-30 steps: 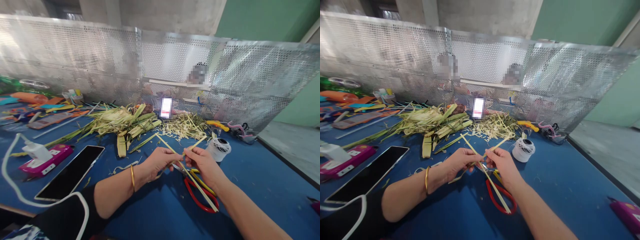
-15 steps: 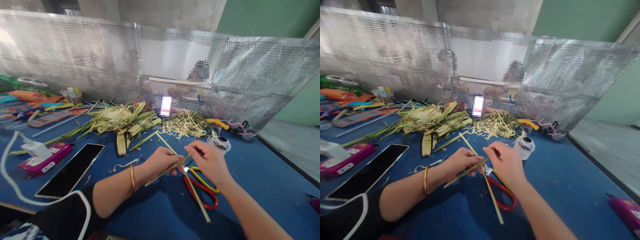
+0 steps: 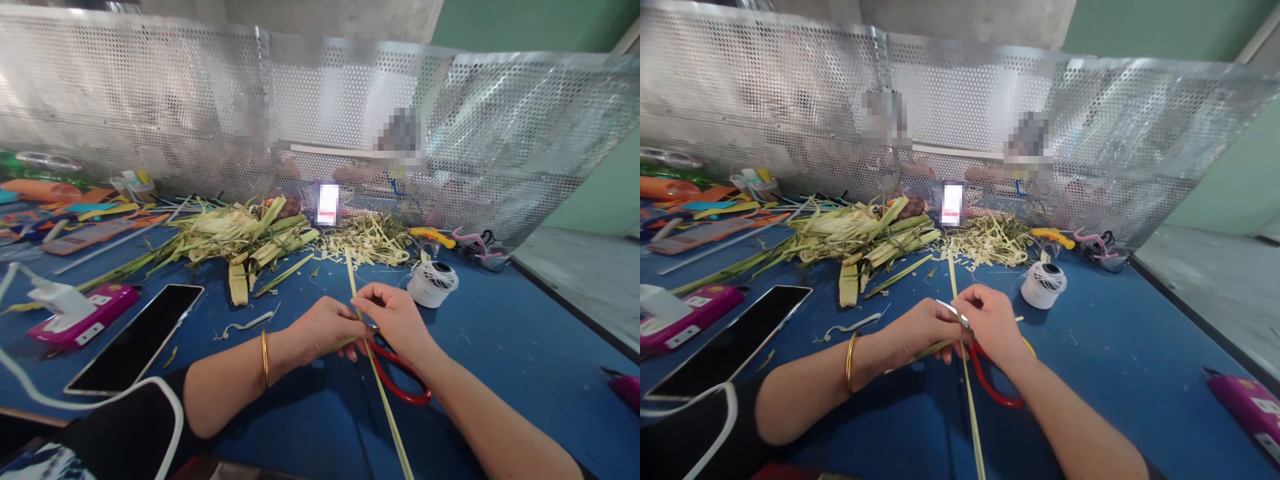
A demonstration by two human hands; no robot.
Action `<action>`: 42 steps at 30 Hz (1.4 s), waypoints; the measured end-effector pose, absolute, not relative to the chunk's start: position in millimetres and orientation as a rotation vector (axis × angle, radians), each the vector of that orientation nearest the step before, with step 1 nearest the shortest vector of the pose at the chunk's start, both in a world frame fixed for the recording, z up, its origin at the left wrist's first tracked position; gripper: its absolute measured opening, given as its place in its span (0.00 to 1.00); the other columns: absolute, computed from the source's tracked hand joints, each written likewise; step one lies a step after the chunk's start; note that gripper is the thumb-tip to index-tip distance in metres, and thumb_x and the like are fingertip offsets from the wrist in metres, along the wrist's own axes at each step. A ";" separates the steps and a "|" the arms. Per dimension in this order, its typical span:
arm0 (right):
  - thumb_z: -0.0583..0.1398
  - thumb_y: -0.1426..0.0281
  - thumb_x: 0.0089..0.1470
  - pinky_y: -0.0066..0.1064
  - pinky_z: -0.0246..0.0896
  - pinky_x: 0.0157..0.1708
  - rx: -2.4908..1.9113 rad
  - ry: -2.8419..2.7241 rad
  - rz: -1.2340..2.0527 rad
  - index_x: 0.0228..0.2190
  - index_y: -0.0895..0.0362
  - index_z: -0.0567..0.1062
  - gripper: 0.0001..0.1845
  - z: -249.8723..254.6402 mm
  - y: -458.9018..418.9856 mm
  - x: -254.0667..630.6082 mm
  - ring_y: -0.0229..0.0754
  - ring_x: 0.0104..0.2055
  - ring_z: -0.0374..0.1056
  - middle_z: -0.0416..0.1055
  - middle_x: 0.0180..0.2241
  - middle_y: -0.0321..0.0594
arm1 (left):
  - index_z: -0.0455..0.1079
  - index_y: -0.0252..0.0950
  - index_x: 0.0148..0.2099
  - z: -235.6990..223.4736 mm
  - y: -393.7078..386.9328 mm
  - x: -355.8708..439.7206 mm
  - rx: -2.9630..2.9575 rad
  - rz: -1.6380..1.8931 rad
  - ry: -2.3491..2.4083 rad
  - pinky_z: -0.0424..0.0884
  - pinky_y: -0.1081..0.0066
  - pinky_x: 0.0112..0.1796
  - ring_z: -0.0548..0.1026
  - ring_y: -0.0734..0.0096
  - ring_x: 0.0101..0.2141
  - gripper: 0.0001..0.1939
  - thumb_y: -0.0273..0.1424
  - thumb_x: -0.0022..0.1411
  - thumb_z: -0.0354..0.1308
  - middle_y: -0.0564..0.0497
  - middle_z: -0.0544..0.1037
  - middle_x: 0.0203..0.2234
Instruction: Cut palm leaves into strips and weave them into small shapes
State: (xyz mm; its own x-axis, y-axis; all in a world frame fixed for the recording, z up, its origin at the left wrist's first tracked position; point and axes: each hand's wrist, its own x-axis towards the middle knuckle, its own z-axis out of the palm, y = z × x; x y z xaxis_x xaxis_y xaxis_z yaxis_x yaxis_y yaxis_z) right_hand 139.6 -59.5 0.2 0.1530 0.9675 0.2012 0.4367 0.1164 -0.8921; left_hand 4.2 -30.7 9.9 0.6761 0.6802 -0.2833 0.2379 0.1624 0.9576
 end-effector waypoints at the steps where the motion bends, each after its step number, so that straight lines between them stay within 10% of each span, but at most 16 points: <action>1: 0.59 0.65 0.46 0.28 0.57 0.27 -1.479 -1.449 0.660 0.21 0.57 0.72 0.09 -0.3 -59.5 138.1 0.37 0.25 0.62 0.68 0.20 0.34 | 0.73 0.32 0.22 9.1 -30.4 4.1 1.401 0.363 0.824 0.63 0.76 0.21 0.68 0.78 0.15 0.06 0.29 0.45 0.58 0.53 0.73 0.15; 11: 0.53 0.65 0.56 0.32 0.60 0.36 -1.439 -2.050 0.562 0.33 0.55 0.74 0.11 23.0 -57.1 175.6 0.41 0.36 0.68 0.75 0.33 0.38 | 0.75 0.30 0.27 9.1 -18.0 -3.3 1.263 0.393 0.806 0.63 0.77 0.20 0.70 0.77 0.18 0.15 0.40 0.49 0.60 0.47 0.78 0.22; 23: 0.55 0.73 0.58 0.36 0.58 0.41 -1.235 -2.346 0.014 0.25 0.56 0.73 0.12 21.8 -52.9 184.3 0.38 0.30 0.67 0.74 0.25 0.34 | 0.74 0.30 0.22 9.3 -13.3 -4.9 1.263 0.324 0.827 0.64 0.78 0.23 0.71 0.78 0.19 0.09 0.32 0.46 0.63 0.47 0.78 0.20; 29: 0.55 0.68 0.59 0.42 0.59 0.45 -1.241 -2.008 -0.410 0.37 0.53 0.75 0.09 35.6 -63.3 188.1 0.46 0.45 0.67 0.75 0.39 0.41 | 0.76 0.30 0.31 10.2 -7.4 -7.5 1.096 0.526 0.767 0.71 0.71 0.35 0.77 0.70 0.28 0.14 0.37 0.47 0.64 0.44 0.80 0.29; 42: 0.52 0.68 0.58 0.28 0.48 0.23 -1.606 -1.972 -0.034 0.19 0.55 0.68 0.16 -13.8 -72.2 120.3 0.37 0.21 0.62 0.68 0.20 0.35 | 0.77 0.31 0.29 11.3 -7.3 -2.4 1.068 0.736 0.759 0.67 0.76 0.32 0.71 0.77 0.26 0.09 0.28 0.41 0.67 0.50 0.77 0.24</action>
